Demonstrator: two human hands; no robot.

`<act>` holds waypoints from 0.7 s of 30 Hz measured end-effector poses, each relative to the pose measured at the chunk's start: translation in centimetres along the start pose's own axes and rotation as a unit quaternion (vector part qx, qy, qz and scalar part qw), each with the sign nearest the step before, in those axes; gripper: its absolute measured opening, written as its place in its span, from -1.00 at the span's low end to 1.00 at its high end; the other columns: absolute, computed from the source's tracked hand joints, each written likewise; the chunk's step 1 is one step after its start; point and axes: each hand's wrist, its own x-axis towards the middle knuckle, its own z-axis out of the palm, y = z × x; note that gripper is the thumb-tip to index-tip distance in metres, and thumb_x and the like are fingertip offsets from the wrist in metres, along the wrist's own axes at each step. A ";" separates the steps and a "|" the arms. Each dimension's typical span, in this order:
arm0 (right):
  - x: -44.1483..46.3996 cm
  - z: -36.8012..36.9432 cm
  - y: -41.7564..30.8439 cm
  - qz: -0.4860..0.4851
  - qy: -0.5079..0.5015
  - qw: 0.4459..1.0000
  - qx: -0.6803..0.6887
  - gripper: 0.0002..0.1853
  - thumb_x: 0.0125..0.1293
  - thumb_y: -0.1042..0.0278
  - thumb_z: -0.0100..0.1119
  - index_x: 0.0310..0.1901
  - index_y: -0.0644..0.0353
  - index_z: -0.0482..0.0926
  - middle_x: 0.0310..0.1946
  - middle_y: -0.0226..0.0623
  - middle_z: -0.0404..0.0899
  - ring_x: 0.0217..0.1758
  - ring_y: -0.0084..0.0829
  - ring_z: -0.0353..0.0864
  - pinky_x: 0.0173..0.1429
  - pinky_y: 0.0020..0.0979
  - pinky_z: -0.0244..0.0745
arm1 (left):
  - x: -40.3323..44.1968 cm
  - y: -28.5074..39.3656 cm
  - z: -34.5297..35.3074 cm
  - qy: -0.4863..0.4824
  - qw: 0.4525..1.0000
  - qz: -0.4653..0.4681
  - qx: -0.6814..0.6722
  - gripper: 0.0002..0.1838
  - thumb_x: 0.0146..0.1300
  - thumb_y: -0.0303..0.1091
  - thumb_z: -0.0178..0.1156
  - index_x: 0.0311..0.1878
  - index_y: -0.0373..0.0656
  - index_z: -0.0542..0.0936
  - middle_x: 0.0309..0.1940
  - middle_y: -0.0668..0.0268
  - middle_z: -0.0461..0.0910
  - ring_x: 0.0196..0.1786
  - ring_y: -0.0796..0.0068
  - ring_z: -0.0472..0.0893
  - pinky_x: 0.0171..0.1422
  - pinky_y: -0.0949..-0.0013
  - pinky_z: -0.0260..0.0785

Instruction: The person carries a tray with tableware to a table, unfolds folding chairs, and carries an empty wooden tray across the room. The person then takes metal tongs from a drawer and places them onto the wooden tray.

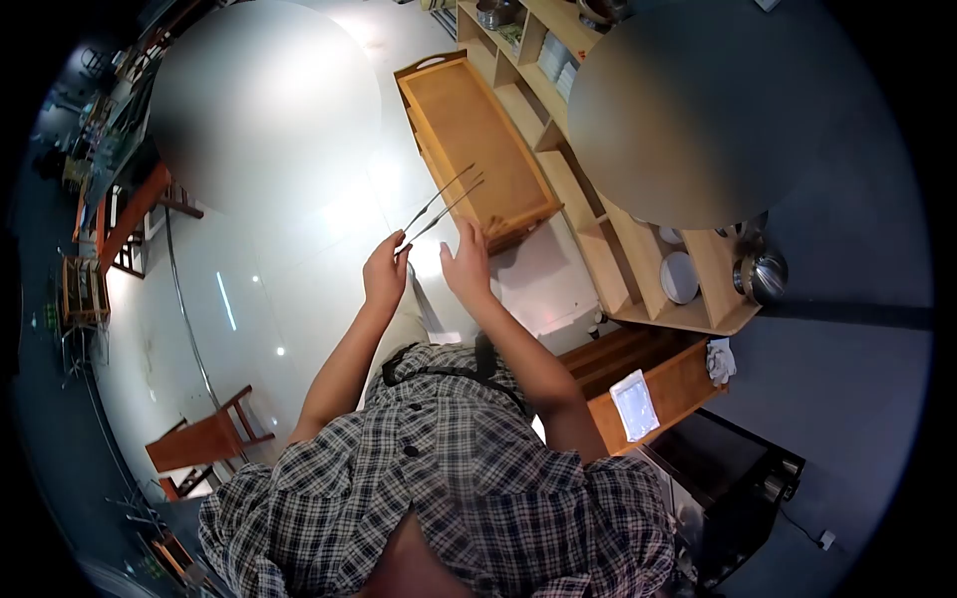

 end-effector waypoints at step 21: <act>1.8 2.1 2.1 0.386 -0.011 0.732 0.562 -0.70 0.33 0.51 -0.22 0.10 0.21 0.19 -0.09 -0.12 0.44 -0.06 -0.25 0.50 -0.01 -0.28 0.45 | -0.8 2.1 3.0 -0.053 0.996 -0.011 -0.065 -0.71 0.16 -0.45 0.13 -0.04 -0.30 0.45 -0.21 0.03 0.57 -0.15 0.14 0.59 -0.15 0.29 0.45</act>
